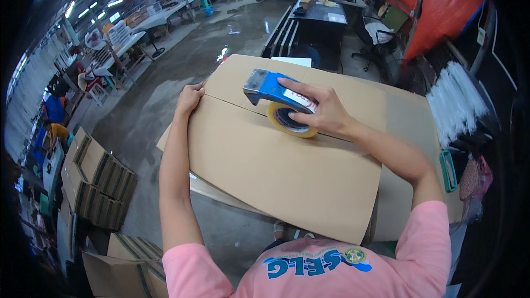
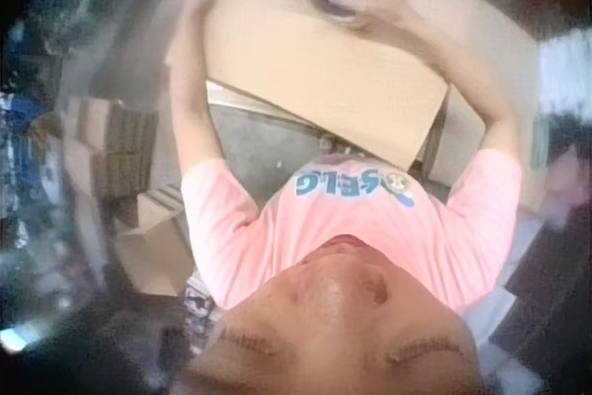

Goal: The person wraps an item in brown paper, secures it with tape, then assembles a cardboard box and places the wrapped items inside.

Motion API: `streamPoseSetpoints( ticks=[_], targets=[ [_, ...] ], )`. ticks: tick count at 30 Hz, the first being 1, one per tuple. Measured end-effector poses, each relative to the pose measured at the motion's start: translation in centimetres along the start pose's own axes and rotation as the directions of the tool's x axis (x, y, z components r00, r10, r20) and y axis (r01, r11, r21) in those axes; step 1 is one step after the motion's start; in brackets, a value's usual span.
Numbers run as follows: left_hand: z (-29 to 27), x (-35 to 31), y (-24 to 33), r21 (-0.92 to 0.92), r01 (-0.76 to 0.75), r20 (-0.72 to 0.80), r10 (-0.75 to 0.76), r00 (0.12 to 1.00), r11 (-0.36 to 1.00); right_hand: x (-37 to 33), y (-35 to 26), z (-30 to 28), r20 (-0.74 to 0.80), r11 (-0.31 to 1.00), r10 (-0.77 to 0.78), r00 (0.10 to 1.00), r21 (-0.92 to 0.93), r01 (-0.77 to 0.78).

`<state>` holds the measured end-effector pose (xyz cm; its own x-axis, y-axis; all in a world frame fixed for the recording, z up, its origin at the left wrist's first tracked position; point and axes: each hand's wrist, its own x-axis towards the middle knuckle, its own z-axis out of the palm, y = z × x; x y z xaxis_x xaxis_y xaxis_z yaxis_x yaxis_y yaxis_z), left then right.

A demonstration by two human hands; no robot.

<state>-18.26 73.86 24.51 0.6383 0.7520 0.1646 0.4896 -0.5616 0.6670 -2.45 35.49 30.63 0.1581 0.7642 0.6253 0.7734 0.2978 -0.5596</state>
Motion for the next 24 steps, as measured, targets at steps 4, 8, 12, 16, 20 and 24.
streamPoseSetpoints(
  ticks=[4,8,12,16,20,24],
  targets=[
    [0.0,-2.1,0.0,0.280,-0.169,-0.298,0.253,0.921,0.945,0.1,0.0,0.8,-0.089,0.996,0.014,0.996,0.093,-0.006],
    [1.4,-4.8,8.1,-0.279,-0.209,-0.190,0.160,0.969,0.937,-0.1,0.4,0.6,-0.061,1.000,0.014,0.998,0.004,-0.014],
    [0.6,-8.5,14.7,-0.563,0.632,0.637,-0.208,0.742,0.533,0.2,-0.1,0.9,-0.033,1.000,0.008,0.999,0.013,-0.008],
    [-2.1,-8.5,17.6,-0.528,0.483,0.615,-0.078,0.785,0.698,0.3,0.0,0.9,-0.032,0.999,-0.035,0.999,-0.030,0.034],
    [-4.5,-10.0,19.8,-0.494,0.400,0.589,-0.042,0.807,0.772,0.2,-0.4,0.7,-0.025,0.998,-0.048,0.999,-0.029,0.048],
    [-1.2,-9.7,17.8,-0.569,0.575,0.606,-0.173,0.776,0.588,0.3,-0.3,0.8,-0.005,0.998,-0.051,0.999,-0.037,0.051]
  ],
)
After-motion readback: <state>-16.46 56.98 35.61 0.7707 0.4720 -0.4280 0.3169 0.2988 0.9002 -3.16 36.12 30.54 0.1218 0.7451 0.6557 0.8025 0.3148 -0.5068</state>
